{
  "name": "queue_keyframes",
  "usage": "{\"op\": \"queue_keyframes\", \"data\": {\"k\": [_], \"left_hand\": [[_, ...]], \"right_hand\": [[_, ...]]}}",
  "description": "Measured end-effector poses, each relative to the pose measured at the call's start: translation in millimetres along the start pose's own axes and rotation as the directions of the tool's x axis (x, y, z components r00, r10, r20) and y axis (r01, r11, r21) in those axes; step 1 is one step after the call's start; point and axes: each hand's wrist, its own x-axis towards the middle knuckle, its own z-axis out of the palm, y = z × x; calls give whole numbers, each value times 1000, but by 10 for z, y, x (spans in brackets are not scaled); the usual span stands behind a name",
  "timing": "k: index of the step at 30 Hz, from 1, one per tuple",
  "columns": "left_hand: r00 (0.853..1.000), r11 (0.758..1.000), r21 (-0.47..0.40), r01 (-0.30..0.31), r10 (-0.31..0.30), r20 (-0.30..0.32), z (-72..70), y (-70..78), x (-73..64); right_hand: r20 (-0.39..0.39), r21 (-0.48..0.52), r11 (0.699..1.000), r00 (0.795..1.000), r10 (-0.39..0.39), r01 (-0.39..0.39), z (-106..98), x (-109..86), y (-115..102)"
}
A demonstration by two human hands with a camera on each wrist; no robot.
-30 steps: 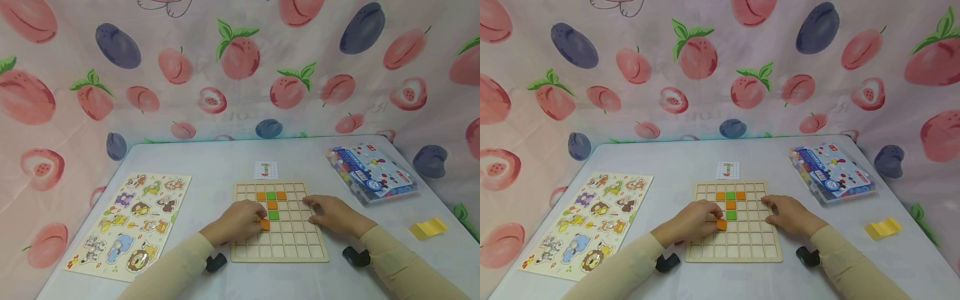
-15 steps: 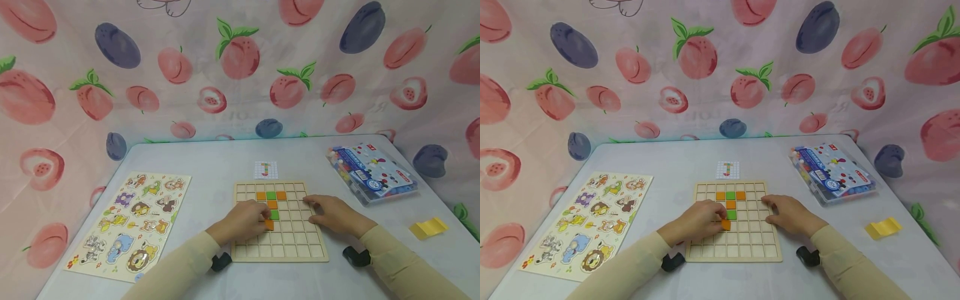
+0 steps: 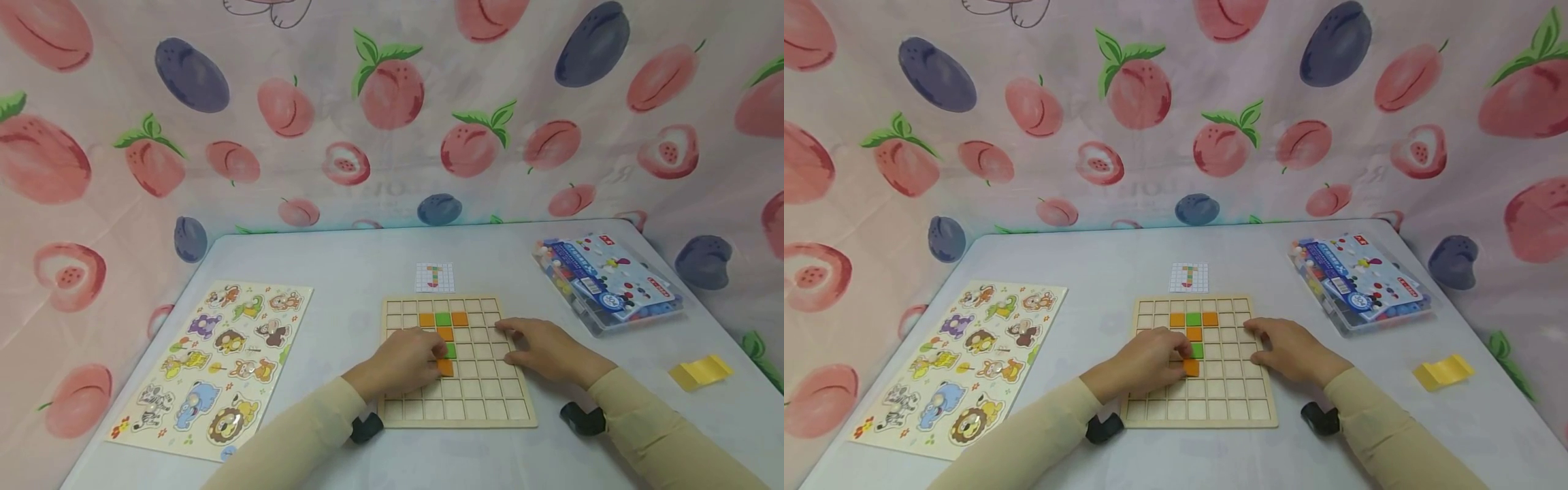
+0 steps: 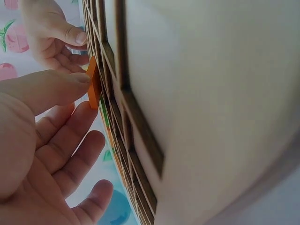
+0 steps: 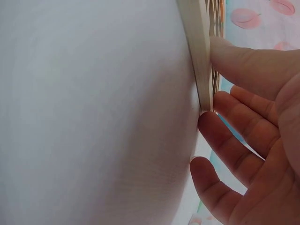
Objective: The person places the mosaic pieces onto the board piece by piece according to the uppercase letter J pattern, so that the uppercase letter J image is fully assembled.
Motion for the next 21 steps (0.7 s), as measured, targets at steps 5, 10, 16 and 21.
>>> {"op": "queue_keyframes", "data": {"k": [5,10,16,21], "left_hand": [[1000,1000,-10,12,-12,3,28,6,12],[1000,1000,23,-3,3,-1,71,10,23],[1000,999,36,-19,19,-9,81,9,19],[1000,1000,23,-19,19,-11,76,9,16]], "right_hand": [[1,4,1000,1000,-3,3,-7,-2,2],[2,4,1000,1000,-4,4,-1,-3,2],[-2,6,1000,1000,-2,2,16,-4,11],[-4,4,1000,1000,-9,9,13,-9,9]]}}
